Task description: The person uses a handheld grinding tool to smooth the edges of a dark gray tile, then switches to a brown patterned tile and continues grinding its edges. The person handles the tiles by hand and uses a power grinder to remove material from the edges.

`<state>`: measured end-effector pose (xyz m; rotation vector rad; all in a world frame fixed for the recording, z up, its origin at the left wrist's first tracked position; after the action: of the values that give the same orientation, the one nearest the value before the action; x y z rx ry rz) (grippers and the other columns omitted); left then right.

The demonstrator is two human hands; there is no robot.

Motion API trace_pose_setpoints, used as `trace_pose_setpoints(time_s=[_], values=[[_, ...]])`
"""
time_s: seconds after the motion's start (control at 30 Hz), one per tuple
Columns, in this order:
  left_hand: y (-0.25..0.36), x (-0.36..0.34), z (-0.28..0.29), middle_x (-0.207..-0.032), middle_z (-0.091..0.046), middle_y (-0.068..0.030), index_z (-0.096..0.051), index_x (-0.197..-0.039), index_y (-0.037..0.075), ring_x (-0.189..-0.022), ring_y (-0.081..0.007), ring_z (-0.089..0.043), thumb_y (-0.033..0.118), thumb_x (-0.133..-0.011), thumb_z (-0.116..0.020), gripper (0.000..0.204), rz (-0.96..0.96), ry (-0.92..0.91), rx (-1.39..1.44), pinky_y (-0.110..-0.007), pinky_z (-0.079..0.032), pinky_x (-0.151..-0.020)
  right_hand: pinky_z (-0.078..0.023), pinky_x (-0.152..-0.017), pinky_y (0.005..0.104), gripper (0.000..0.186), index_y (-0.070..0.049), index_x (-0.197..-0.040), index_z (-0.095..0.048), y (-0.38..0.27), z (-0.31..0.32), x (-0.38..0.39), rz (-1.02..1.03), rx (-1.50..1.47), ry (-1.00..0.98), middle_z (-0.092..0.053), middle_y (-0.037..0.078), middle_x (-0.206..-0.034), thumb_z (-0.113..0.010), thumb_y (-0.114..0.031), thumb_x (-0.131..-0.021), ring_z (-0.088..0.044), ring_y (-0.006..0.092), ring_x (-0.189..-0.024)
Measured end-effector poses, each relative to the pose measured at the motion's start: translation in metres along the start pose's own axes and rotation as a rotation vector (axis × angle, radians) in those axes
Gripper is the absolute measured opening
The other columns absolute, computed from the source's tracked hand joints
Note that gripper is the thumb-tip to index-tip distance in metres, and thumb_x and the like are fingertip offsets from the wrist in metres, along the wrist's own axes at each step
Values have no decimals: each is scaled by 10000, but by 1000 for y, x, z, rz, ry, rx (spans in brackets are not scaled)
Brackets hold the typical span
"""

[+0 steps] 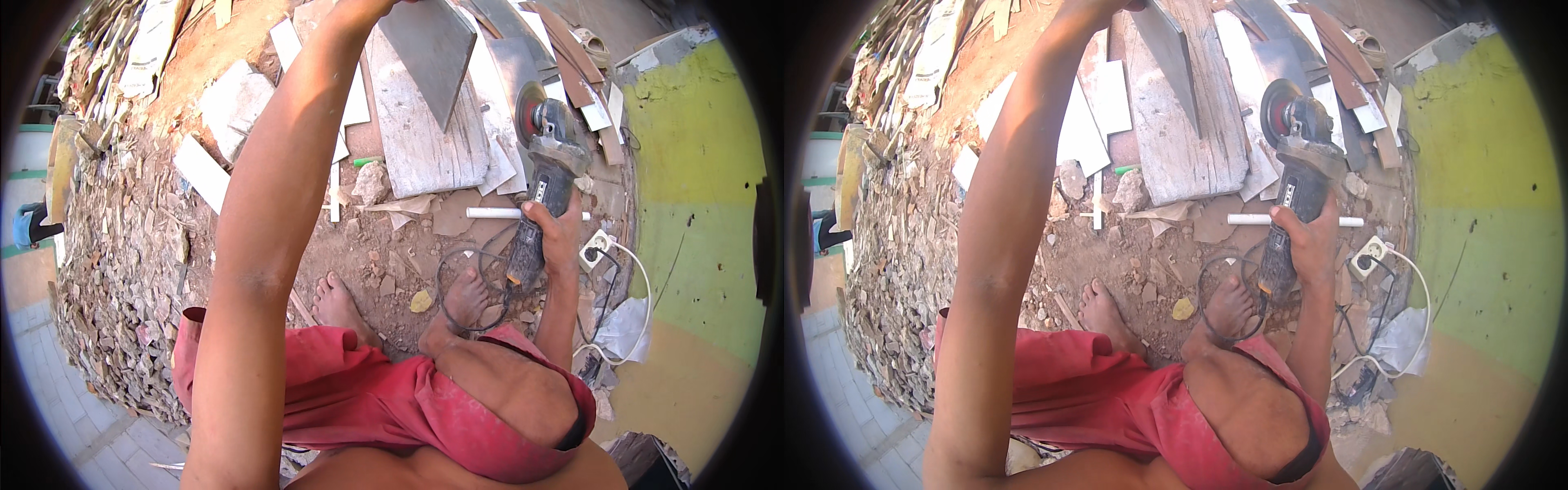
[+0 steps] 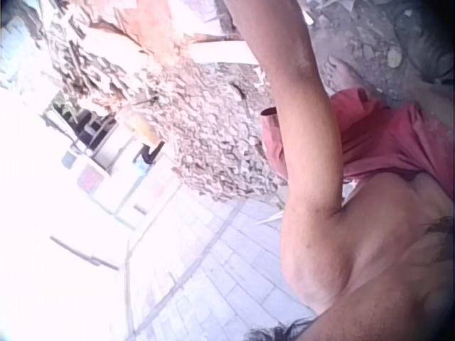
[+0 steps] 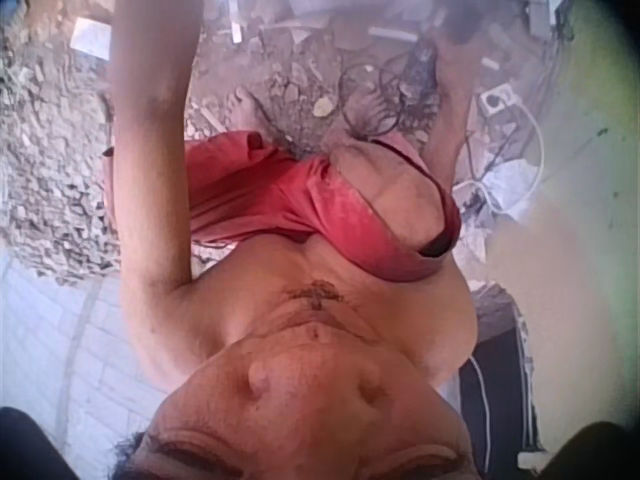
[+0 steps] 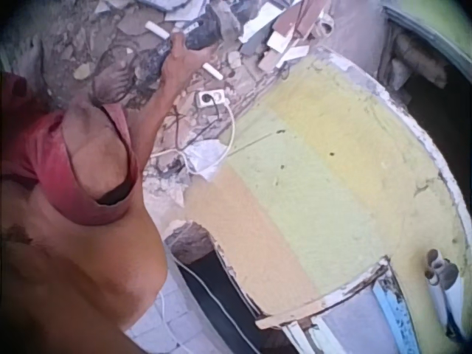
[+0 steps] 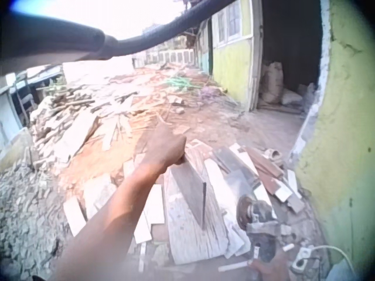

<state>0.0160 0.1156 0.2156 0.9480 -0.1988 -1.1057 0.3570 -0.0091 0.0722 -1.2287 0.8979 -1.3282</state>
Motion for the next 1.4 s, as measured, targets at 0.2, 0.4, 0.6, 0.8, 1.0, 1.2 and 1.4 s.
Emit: trace_pose_setpoints(time_s=[0.2, 0.4, 0.6, 0.8, 1.0, 1.2, 1.4], values=[[-18, -19, 4, -634, -657, -234, -702, -594, -8, -670, -363, -699, 90, -603, -653, 110, -356, -66, -523, -420, -546, -646, -512, -679, 298, 580, 26, -1229, -504, -6, -22, -4, -39, -36, -131, -614, 71, -922, -745, -118, -722, -601, 146, -756], [-3, -17, -18, -665, -672, -204, -738, -618, 54, -672, -339, -702, 107, -574, -697, 80, -621, 16, -770, -410, -536, -603, -509, -685, 297, 578, 20, -1236, -507, 4, -22, -6, -48, -64, -115, -606, 66, -930, -739, -119, -726, -598, 147, -767], [-17, -15, 3, -658, -662, -228, -722, -640, 10, -660, -323, -697, 91, -625, -656, 105, -298, -247, -463, -437, -537, -623, -504, -619, 264, 521, -2, -1192, -531, 3, -25, -5, 28, -34, -103, -615, 45, -887, -773, -185, -769, -590, 111, -702], [-56, 14, 42, -819, -603, -162, -604, -879, -79, -642, -228, -630, 118, -831, -559, 208, 294, -251, 146, -362, -550, -498, -510, -790, 318, 613, 33, -1229, -533, -2, -35, -2, -60, 1, -246, -633, 115, -1023, -777, -261, -750, -621, 179, -877], [-104, 17, 69, -993, -595, -133, -542, -1119, -76, -887, -188, -611, 137, -850, -594, 347, 326, -326, 151, -315, -497, -762, -464, -953, 375, 747, 74, -1300, -486, -15, -60, -8, 94, 142, -340, -631, 215, -1158, -775, -325, -738, -616, 287, -1071], [-116, 13, 64, -971, -591, -136, -531, -1110, -87, -852, -200, -594, 92, -834, -592, 334, 304, -294, 312, -342, -488, -737, -444, -972, 356, 723, 76, -1311, -479, -25, -64, -10, 88, 145, -436, -615, 191, -1184, -771, -273, -748, -587, 260, -1086], [-85, 39, 59, -818, -572, -109, -577, -928, -71, -664, -168, -543, 35, -778, -582, 185, 287, -235, 314, -313, -421, -584, -478, -868, 315, 653, 70, -1259, -515, -29, -67, -21, 199, 174, -449, -644, 118, -1066, -767, -268, -761, -597, 178, -942]])
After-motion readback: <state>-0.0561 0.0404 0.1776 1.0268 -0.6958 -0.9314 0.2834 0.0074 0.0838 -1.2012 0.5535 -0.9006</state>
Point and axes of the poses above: each hand's wrist, its own x-axis away from the middle knuckle, its own z-axis out of the back of the hand, y = z × x, the point moved 4 cm from there along -x, towards the middle knuckle
